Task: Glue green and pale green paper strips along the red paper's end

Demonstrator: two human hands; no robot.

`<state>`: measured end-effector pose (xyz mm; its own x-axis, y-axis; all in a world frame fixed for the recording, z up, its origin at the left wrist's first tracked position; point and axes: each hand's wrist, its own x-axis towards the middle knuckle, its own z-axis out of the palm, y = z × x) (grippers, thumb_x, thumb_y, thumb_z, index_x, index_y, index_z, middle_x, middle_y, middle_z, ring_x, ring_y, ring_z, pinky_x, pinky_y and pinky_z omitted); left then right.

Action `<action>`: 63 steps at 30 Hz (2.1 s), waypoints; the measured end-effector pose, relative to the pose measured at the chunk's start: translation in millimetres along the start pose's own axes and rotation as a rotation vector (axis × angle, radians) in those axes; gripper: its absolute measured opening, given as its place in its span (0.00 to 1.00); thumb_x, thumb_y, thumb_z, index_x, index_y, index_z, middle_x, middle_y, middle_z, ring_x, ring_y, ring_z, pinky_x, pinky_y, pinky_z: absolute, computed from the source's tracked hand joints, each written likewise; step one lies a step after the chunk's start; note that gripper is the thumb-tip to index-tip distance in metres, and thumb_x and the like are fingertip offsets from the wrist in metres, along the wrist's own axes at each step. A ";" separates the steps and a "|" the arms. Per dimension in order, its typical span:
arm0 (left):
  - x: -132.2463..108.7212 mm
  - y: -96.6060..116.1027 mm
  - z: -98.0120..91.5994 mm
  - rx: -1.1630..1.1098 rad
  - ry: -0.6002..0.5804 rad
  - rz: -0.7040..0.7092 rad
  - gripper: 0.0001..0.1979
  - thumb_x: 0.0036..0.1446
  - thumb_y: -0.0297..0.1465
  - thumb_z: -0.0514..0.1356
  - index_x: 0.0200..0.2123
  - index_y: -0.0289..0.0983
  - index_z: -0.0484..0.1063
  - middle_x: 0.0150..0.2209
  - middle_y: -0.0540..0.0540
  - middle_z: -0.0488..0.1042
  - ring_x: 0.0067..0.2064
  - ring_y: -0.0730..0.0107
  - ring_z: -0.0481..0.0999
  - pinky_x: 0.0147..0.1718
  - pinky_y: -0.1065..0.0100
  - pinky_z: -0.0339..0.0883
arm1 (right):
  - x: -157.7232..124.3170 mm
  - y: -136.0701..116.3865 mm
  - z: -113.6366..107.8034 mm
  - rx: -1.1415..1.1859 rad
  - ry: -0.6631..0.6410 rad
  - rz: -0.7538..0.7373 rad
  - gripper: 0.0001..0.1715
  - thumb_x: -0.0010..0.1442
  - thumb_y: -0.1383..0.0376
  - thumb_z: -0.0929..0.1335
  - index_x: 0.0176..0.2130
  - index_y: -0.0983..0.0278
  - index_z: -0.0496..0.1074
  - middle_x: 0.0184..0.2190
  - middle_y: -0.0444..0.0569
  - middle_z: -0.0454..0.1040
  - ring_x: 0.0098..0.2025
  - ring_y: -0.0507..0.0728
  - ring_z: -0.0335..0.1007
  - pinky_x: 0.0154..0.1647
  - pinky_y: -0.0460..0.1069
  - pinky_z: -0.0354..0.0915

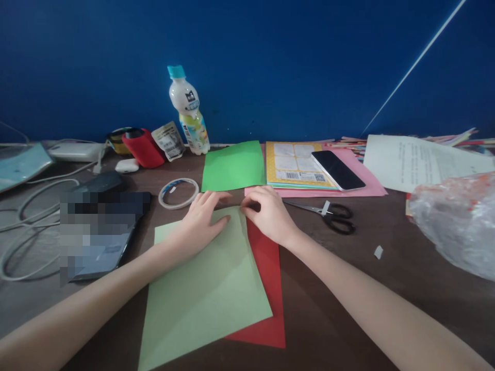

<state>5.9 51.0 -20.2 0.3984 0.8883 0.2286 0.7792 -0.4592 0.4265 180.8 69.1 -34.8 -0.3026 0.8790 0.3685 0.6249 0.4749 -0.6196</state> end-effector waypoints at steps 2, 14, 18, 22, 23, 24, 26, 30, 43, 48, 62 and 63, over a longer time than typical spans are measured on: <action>2.2 -1.5 -3.7 -0.069 -0.032 -0.028 0.13 0.54 0.30 0.52 0.44 0.35 0.65 0.42 0.44 0.70 0.46 0.61 0.64 0.46 0.61 0.59 | -1.1 -4.7 -3.3 0.013 0.013 0.005 0.04 0.52 0.68 0.68 0.26 0.62 0.69 0.30 0.45 0.72 0.38 0.57 0.61 0.42 0.53 0.57; 6.1 0.9 -27.5 -0.341 -0.306 -0.030 0.10 0.54 0.29 0.49 0.30 0.37 0.70 0.29 0.52 0.72 0.30 0.74 0.68 0.30 0.73 0.59 | -3.8 -16.5 -18.2 0.281 -0.274 0.015 0.03 0.54 0.65 0.66 0.30 0.62 0.69 0.33 0.45 0.71 0.37 0.54 0.66 0.40 0.50 0.61; 4.9 4.8 -27.1 -0.270 -0.283 -0.008 0.10 0.52 0.28 0.49 0.27 0.37 0.69 0.27 0.52 0.72 0.29 0.73 0.68 0.29 0.72 0.58 | -5.1 -17.3 -17.2 0.207 -0.284 -0.044 0.01 0.54 0.67 0.66 0.30 0.62 0.68 0.33 0.46 0.71 0.37 0.54 0.66 0.39 0.50 0.63; 3.6 6.4 -25.5 -0.215 -0.263 0.012 0.10 0.50 0.27 0.49 0.26 0.37 0.70 0.27 0.52 0.71 0.30 0.72 0.68 0.29 0.71 0.58 | -5.4 -17.7 -16.8 0.154 -0.275 -0.122 0.03 0.55 0.68 0.65 0.29 0.63 0.69 0.33 0.47 0.72 0.37 0.55 0.65 0.39 0.51 0.63; 3.4 6.3 -25.0 -0.209 -0.262 0.016 0.10 0.50 0.27 0.49 0.26 0.37 0.70 0.27 0.52 0.71 0.30 0.71 0.67 0.29 0.71 0.57 | -5.5 -18.3 -16.8 0.138 -0.268 -0.140 0.04 0.55 0.68 0.65 0.29 0.63 0.69 0.32 0.47 0.72 0.37 0.55 0.65 0.39 0.51 0.62; 3.2 6.2 -24.6 -0.204 -0.262 0.020 0.10 0.50 0.27 0.49 0.26 0.38 0.70 0.26 0.52 0.71 0.30 0.71 0.67 0.29 0.71 0.57 | -5.7 -19.2 -17.0 0.118 -0.260 -0.156 0.04 0.55 0.69 0.65 0.28 0.63 0.69 0.32 0.47 0.72 0.37 0.55 0.64 0.39 0.51 0.62; 2.8 6.2 -24.0 -0.189 -0.262 0.028 0.10 0.50 0.26 0.49 0.26 0.38 0.70 0.26 0.52 0.70 0.30 0.71 0.67 0.29 0.71 0.57 | -6.2 -21.4 -17.3 0.072 -0.246 -0.179 0.05 0.54 0.70 0.65 0.27 0.63 0.68 0.31 0.46 0.72 0.37 0.55 0.64 0.39 0.52 0.61; 2.5 7.0 -23.9 -0.173 -0.254 0.022 0.09 0.49 0.26 0.49 0.24 0.38 0.69 0.24 0.52 0.68 0.29 0.72 0.66 0.29 0.71 0.56 | -6.8 -25.2 -17.5 0.012 -0.240 -0.200 0.06 0.53 0.72 0.65 0.26 0.63 0.68 0.29 0.46 0.72 0.35 0.55 0.63 0.38 0.52 0.61; 4.9 1.3 -24.7 -0.361 -0.323 -0.002 0.09 0.50 0.26 0.48 0.25 0.36 0.67 0.25 0.53 0.69 0.30 0.73 0.66 0.30 0.72 0.58 | -9.1 -25.8 -13.8 -0.087 -0.100 -0.382 0.08 0.55 0.71 0.63 0.25 0.64 0.67 0.27 0.47 0.71 0.32 0.54 0.61 0.38 0.52 0.58; 4.6 5.9 -24.4 -0.187 -0.234 0.012 0.09 0.50 0.27 0.50 0.26 0.37 0.69 0.26 0.51 0.70 0.31 0.71 0.68 0.32 0.70 0.59 | -8.4 -23.0 -14.0 0.027 -0.184 -0.187 0.05 0.54 0.70 0.64 0.27 0.64 0.68 0.28 0.46 0.70 0.33 0.54 0.61 0.36 0.50 0.59; 5.9 1.2 -23.3 -0.235 -0.255 -0.036 0.09 0.52 0.27 0.50 0.29 0.36 0.71 0.30 0.50 0.74 0.32 0.72 0.71 0.31 0.71 0.60 | -10.0 -20.2 -11.2 0.101 -0.181 -0.174 0.04 0.54 0.70 0.65 0.28 0.63 0.68 0.28 0.46 0.69 0.34 0.53 0.61 0.35 0.49 0.60; 5.9 1.4 -23.5 -0.230 -0.249 -0.036 0.09 0.52 0.27 0.50 0.29 0.36 0.71 0.31 0.50 0.74 0.32 0.71 0.71 0.32 0.71 0.60 | -10.1 -20.3 -10.9 0.100 -0.178 -0.178 0.04 0.54 0.70 0.65 0.28 0.64 0.68 0.28 0.46 0.69 0.34 0.53 0.61 0.36 0.49 0.60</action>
<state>-2.0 55.4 2.3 0.5009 0.8655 0.0009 0.6769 -0.3924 0.6228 179.0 50.1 -18.3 -0.5285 0.7707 0.3560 0.4787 0.6168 -0.6248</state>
